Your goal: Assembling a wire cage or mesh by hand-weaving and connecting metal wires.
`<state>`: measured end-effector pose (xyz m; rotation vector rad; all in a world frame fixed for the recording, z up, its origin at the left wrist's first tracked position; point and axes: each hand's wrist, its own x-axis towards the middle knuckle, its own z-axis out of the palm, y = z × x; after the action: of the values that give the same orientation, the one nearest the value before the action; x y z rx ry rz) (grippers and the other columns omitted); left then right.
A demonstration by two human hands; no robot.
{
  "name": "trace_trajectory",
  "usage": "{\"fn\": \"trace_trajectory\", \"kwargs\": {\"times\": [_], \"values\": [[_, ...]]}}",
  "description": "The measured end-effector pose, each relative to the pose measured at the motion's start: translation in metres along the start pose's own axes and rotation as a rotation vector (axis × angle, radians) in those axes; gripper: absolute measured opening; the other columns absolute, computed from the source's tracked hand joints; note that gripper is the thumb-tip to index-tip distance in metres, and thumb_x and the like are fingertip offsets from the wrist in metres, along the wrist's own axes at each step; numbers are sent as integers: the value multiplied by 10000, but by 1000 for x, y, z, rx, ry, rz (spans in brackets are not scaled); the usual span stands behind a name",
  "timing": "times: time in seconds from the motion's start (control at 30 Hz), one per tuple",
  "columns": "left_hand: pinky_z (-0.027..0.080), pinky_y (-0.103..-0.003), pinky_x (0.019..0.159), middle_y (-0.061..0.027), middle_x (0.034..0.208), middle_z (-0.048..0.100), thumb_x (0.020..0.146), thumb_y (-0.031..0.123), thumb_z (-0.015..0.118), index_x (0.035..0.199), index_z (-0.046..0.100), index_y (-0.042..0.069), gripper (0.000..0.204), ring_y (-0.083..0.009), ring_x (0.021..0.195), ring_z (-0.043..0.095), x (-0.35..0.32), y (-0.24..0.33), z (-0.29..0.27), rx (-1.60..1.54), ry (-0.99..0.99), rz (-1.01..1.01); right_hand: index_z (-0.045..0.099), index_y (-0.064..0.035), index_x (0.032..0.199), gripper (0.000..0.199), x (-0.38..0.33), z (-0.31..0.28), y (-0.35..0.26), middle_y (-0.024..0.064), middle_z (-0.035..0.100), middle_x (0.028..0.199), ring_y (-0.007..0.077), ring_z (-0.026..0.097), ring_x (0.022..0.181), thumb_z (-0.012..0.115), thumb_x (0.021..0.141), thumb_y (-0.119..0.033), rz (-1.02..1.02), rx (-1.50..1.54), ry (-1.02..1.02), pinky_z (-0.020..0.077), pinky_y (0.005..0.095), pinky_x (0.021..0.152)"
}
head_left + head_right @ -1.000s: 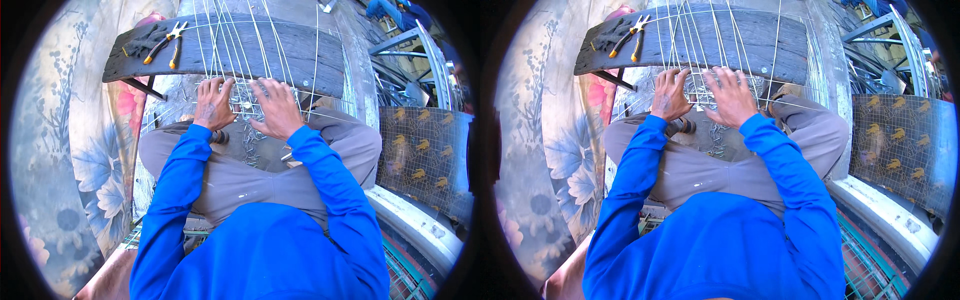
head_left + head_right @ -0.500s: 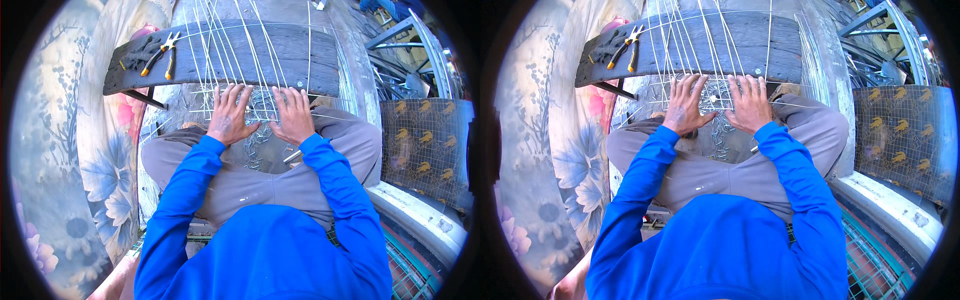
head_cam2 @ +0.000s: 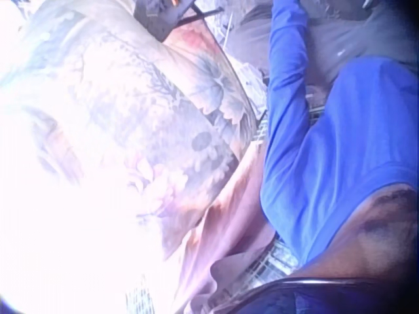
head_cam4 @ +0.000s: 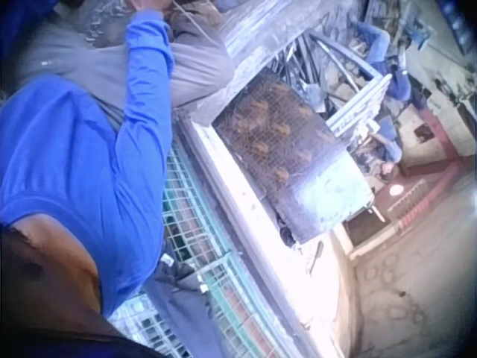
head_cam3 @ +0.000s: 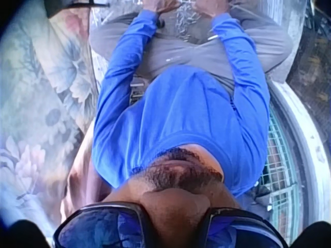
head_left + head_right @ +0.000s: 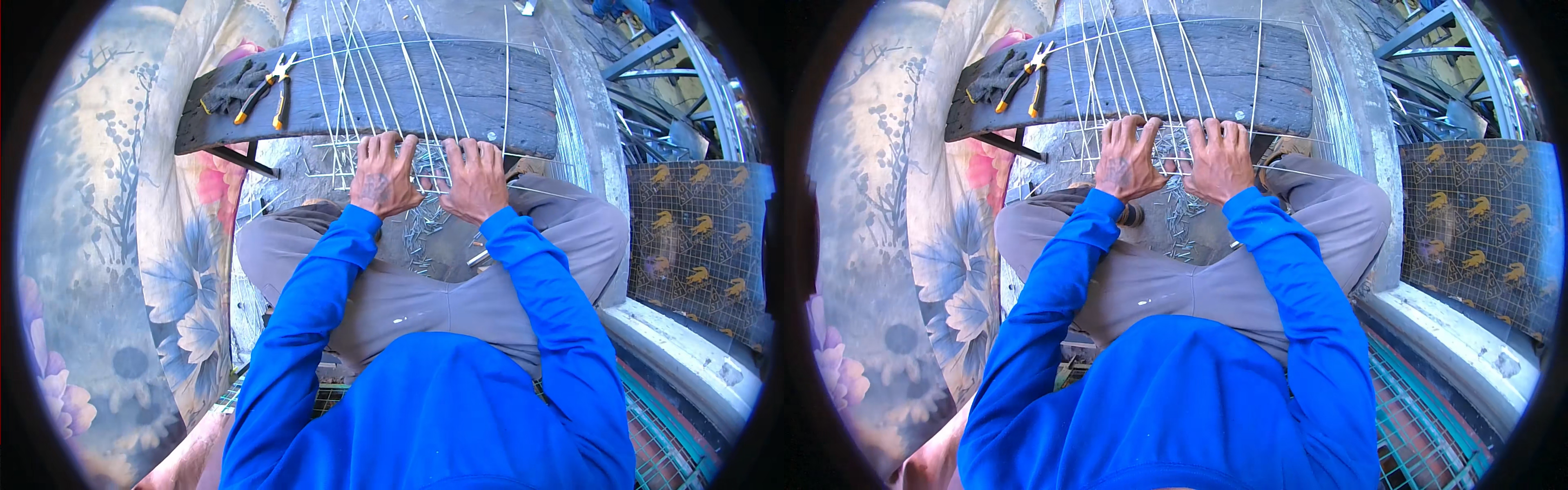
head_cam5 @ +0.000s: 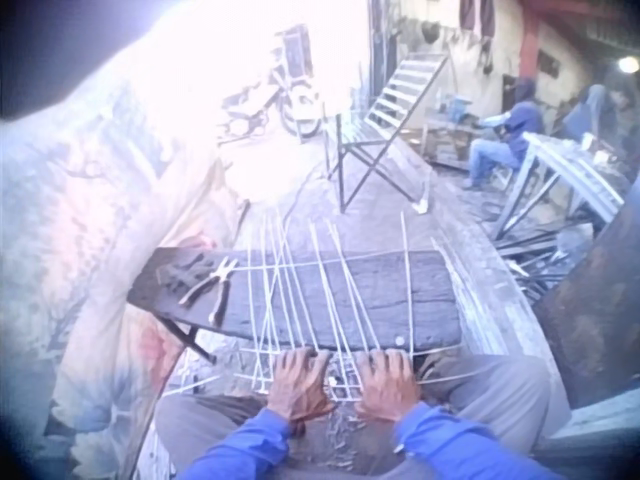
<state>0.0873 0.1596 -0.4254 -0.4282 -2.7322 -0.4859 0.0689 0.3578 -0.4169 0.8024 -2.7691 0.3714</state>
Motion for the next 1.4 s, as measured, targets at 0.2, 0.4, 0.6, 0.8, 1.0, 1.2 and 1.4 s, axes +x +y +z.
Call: {"fn": "trace_trajectory", "kwargs": {"times": [0.2, 0.4, 0.6, 0.8, 1.0, 1.2, 1.4], "values": [[404, -519, 976, -172, 1056, 536, 676, 387, 767, 1148, 596, 82, 588, -365, 1027, 552, 7, 2, 2, 17, 40, 19, 577, -64, 1241, 503, 2, -1, 4, 132, 574, 1075, 320, 546, 1005, 729, 828, -307, 0, 0, -20, 439, 482, 924], [405, -512, 995, -169, 1083, 541, 694, 390, 769, 1185, 599, 81, 604, -365, 1050, 545, 8, 6, 4, -1, -16, -21, 582, -72, 1250, 519, 0, -2, 6, 125, 569, 1076, 315, 554, 1020, 739, 819, -316, 27, -41, -43, 439, 468, 916], [347, -548, 1110, -166, 1276, 486, 721, 388, 801, 1324, 560, 111, 707, -387, 1251, 459, -4, 14, 3, -4, -27, -58, 531, -77, 1407, 744, -11, -24, 16, 145, 560, 1285, 364, 523, 1226, 789, 802, -426, -52, 11, -54, 400, 530, 1061], [193, -603, 1236, -190, 1421, 406, 680, 634, 847, 1508, 429, 140, 1051, -427, 1404, 346, -6, 19, -10, -36, -174, -71, 625, -66, 1316, 470, -30, -62, 104, 169, 622, 1298, 367, 592, 1198, 709, 927, -316, 256, 254, 36, 478, 459, 1013], [120, -662, 1225, -211, 1482, 375, 661, 841, 728, 1515, 429, 105, 1167, -437, 1461, 284, -5, 33, -12, 17, -184, -75, 747, -97, 1081, 183, -35, -64, 104, 128, 696, 1033, 330, 655, 1010, 654, 954, -192, 499, 533, -82, 513, 441, 919], [114, -704, 1199, -175, 1424, 454, 720, 733, 769, 1380, 539, 81, 956, -395, 1457, 338, 16, 71, -1, -168, -92, 37, 748, -119, 1016, 148, -20, -47, 106, 97, 685, 993, 308, 643, 991, 666, 941, -216, 293, 351, 57, 503, 444, 884], [165, -663, 1204, -186, 1375, 472, 730, 708, 763, 1215, 618, 77, 809, -381, 1396, 402, 13, 96, 23, -79, -175, -23, 751, -151, 1014, 202, 3, -21, 82, 99, 625, 1159, 342, 571, 1129, 720, 889, -306, 315, 200, 3, 454, 520, 935]]}}
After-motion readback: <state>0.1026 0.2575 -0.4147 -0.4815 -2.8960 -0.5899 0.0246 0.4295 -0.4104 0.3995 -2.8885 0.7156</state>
